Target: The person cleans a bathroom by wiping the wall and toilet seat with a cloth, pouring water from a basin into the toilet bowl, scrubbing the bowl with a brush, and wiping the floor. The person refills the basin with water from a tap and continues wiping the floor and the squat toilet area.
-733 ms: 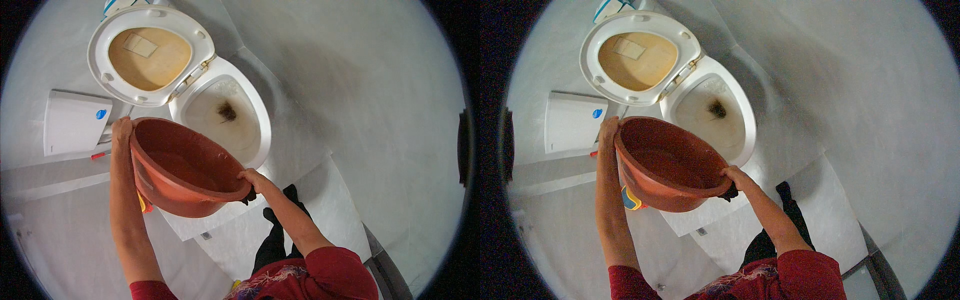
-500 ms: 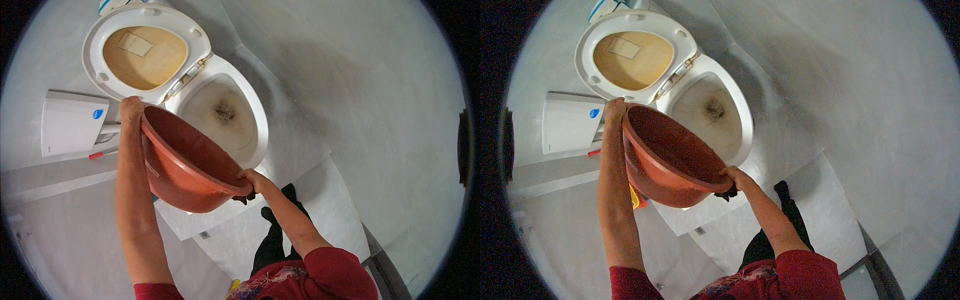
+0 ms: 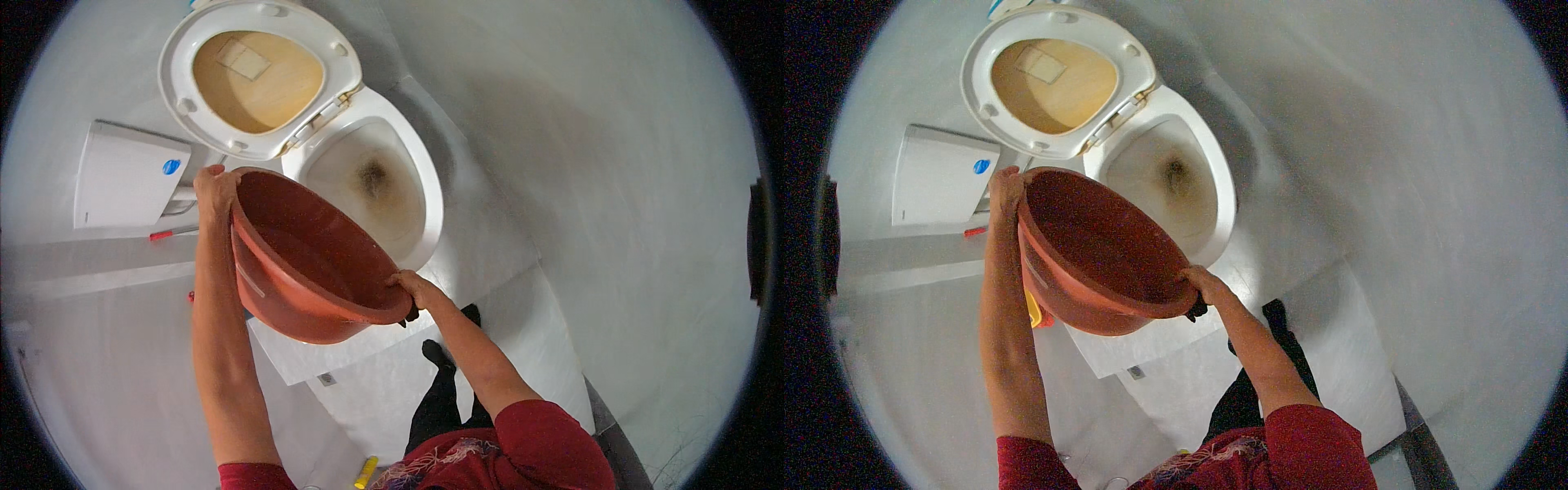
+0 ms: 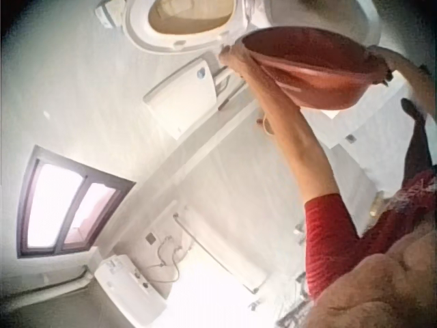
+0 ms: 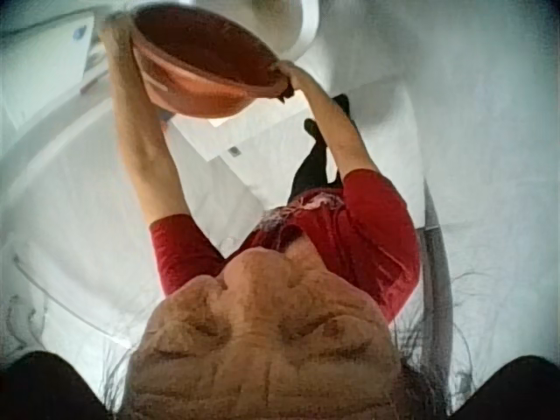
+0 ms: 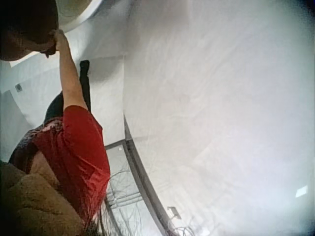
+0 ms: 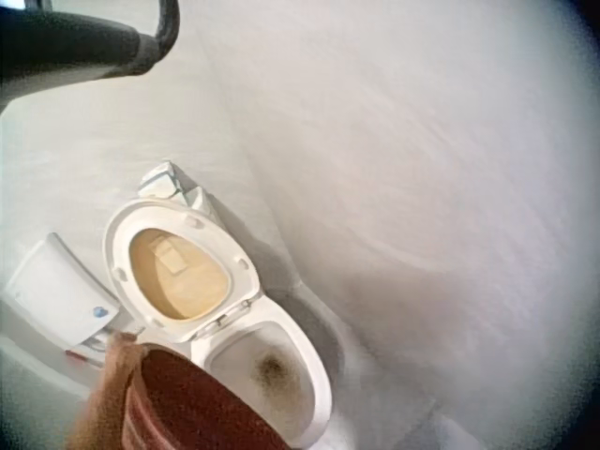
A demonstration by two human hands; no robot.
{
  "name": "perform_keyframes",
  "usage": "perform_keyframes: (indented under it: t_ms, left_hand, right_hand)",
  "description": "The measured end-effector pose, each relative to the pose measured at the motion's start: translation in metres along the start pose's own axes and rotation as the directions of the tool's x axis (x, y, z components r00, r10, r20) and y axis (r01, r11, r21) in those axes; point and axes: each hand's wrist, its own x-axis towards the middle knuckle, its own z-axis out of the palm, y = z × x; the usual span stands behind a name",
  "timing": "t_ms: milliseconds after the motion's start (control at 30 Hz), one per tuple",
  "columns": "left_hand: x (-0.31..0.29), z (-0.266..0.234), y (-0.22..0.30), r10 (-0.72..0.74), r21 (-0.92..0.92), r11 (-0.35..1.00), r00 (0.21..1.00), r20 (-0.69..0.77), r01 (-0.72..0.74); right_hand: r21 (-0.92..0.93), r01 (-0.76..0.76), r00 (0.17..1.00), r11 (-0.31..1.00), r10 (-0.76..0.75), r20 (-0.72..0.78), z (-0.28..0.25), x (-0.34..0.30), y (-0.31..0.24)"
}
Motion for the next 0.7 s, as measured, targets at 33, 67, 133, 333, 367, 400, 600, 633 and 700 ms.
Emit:
perform_keyframes:
  t_ms: [33,67,133,333,367,400,600,633,700]
  left_hand:
    - [-0.004,-0.012,-0.012,-0.038,0.006,0.999,0.999,0.017,0.038]
    - [-0.015,-0.021,-0.013,-0.071,0.005,0.997,0.997,0.044,0.071]
    - [-0.045,-0.048,-0.034,-0.044,0.018,0.999,0.999,0.023,0.044]
    - [-0.137,-0.093,-0.115,-0.208,-0.207,0.944,0.949,0.238,0.258]
    - [-0.148,-0.09,-0.157,-0.229,-0.225,0.933,0.945,0.231,0.281]
    - [-0.164,-0.081,-0.186,-0.149,-0.385,0.893,0.961,0.231,0.232]
    - [-0.351,-0.03,-0.4,-0.55,-0.504,0.447,0.671,0.496,0.739]
    - [-0.377,-0.017,-0.386,-0.517,-0.463,0.498,0.679,0.521,0.734]
    - [-0.429,-0.005,-0.386,-0.596,-0.465,0.363,0.585,0.55,0.807]
  right_hand:
    - [-0.043,0.024,0.999,0.999,-0.025,-0.032,0.004,-0.001,0.0]
    - [-0.076,0.115,0.993,0.99,-0.116,-0.003,0.003,-0.003,0.001]
    - [-0.134,0.29,0.956,0.947,-0.281,0.087,0.008,-0.005,0.007]
    - [-0.678,0.112,0.884,0.727,-0.384,-0.267,0.012,0.001,0.015]
    - [-0.716,0.143,0.866,0.683,-0.437,-0.244,0.012,0.006,0.021]
    - [-0.751,0.169,0.84,0.639,-0.492,-0.229,0.004,0.011,0.03]
    - [-0.863,-0.174,0.903,0.474,-0.272,-0.332,0.012,-0.036,0.093]
    - [-0.846,-0.227,0.895,0.483,-0.24,-0.377,-0.002,-0.051,0.098]
    - [-0.821,-0.308,0.895,0.48,-0.148,-0.422,-0.012,-0.073,0.115]
